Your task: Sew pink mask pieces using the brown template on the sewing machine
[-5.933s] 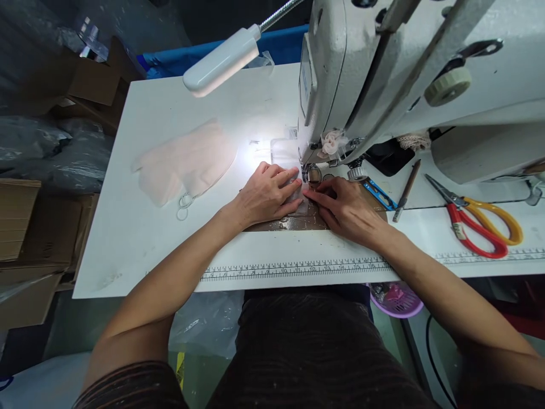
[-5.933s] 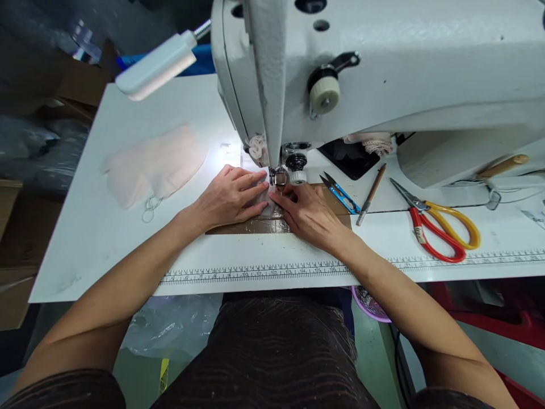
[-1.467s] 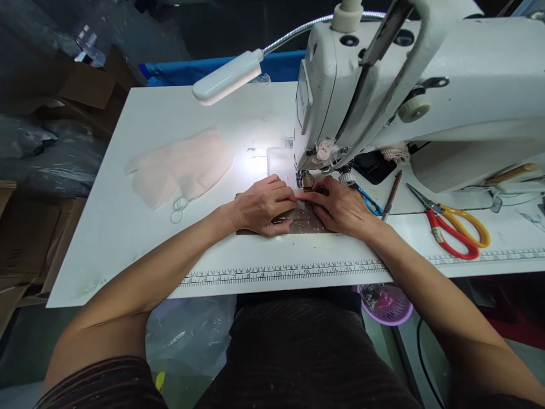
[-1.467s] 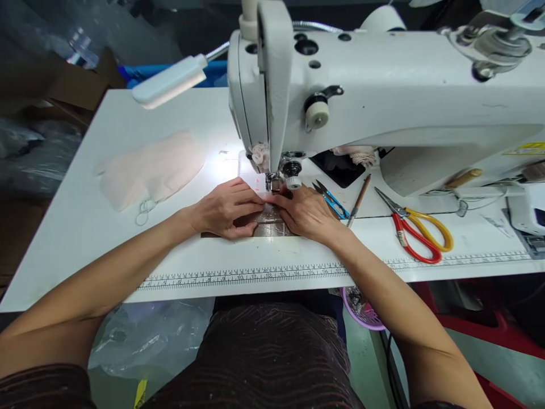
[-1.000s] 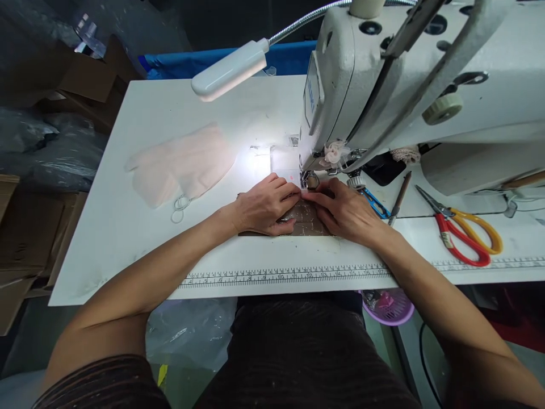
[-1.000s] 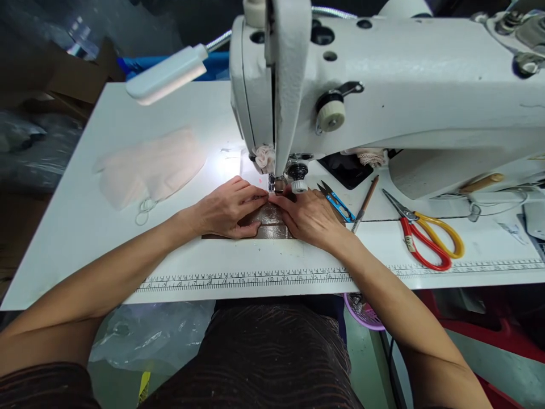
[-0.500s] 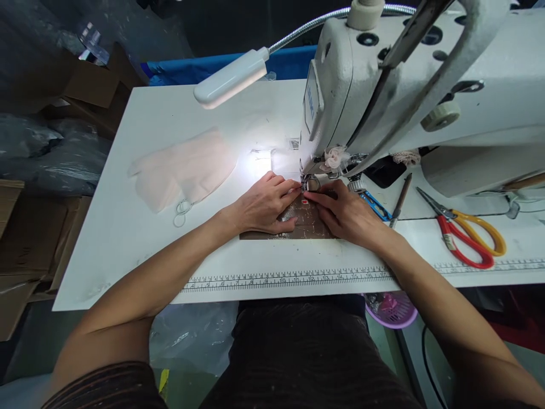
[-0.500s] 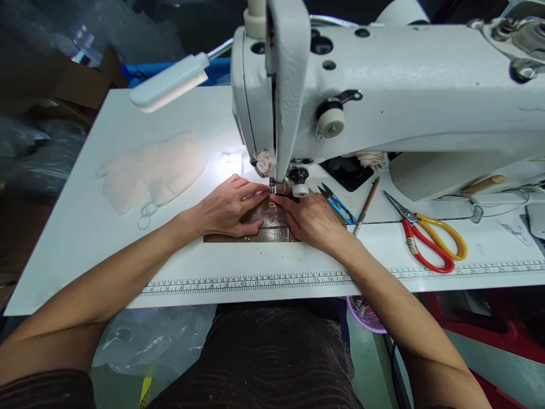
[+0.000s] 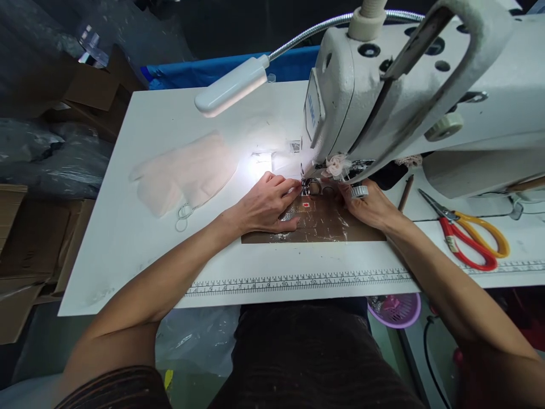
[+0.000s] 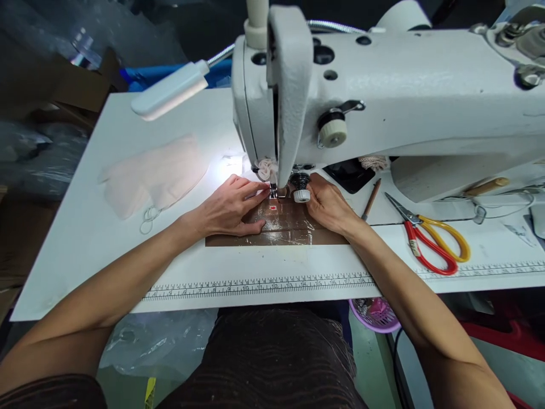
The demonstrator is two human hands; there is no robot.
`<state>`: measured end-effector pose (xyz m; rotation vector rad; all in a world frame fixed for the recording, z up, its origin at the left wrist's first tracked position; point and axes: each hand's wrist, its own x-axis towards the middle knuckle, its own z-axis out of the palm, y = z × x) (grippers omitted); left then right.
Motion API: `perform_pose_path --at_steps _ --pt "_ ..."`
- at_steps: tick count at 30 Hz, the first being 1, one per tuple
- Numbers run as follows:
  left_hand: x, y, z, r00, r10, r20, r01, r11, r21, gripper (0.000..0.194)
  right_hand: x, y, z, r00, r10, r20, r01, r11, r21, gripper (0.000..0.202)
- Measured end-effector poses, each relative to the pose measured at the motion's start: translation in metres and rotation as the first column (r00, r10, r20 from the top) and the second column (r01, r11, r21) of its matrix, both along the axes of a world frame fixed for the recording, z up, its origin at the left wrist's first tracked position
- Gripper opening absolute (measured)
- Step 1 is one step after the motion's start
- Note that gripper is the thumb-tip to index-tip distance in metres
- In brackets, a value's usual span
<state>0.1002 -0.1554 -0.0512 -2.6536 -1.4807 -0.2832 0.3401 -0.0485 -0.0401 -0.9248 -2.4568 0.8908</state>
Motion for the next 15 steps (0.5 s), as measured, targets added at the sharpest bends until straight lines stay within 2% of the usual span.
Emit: perform_pose_path --at_steps 3,5,7,9,11,13,15 --pt "0.000 0.000 -0.002 0.999 0.009 0.038 -0.009 1.000 -0.007 0.053 0.005 -0.005 0.002 0.993 0.114 -0.009 -0.114 0.993 -0.018 0.047" --pt "0.000 -0.001 -0.004 0.996 0.015 0.084 -0.014 1.000 -0.012 0.047 0.009 -0.009 0.001 0.997 0.081 -0.015 -0.081 0.996 -0.022 0.044" --pt "0.000 -0.001 -0.006 0.988 0.055 0.145 -0.056 0.998 0.001 0.042 0.011 -0.010 -0.003 1.000 -0.009 -0.030 0.009 1.000 -0.012 0.041" --pt "0.000 0.000 -0.008 0.961 0.168 0.218 -0.182 0.982 0.045 0.038 0.012 -0.009 -0.007 0.995 -0.082 -0.050 0.082 0.997 -0.008 0.039" --pt "-0.002 0.006 -0.009 0.907 0.309 0.286 -0.340 0.938 0.065 0.039 0.012 -0.007 -0.009 0.994 -0.098 -0.048 0.097 0.995 -0.012 0.040" --pt "-0.007 0.018 -0.007 0.861 0.413 0.296 -0.433 0.901 0.004 0.042 0.015 -0.006 -0.006 0.999 -0.032 -0.025 0.032 0.999 0.018 0.037" --pt "-0.014 0.035 -0.002 0.853 0.466 0.236 -0.458 0.884 -0.093 0.046 0.020 -0.008 0.001 0.997 0.080 0.018 -0.081 0.995 0.057 0.034"
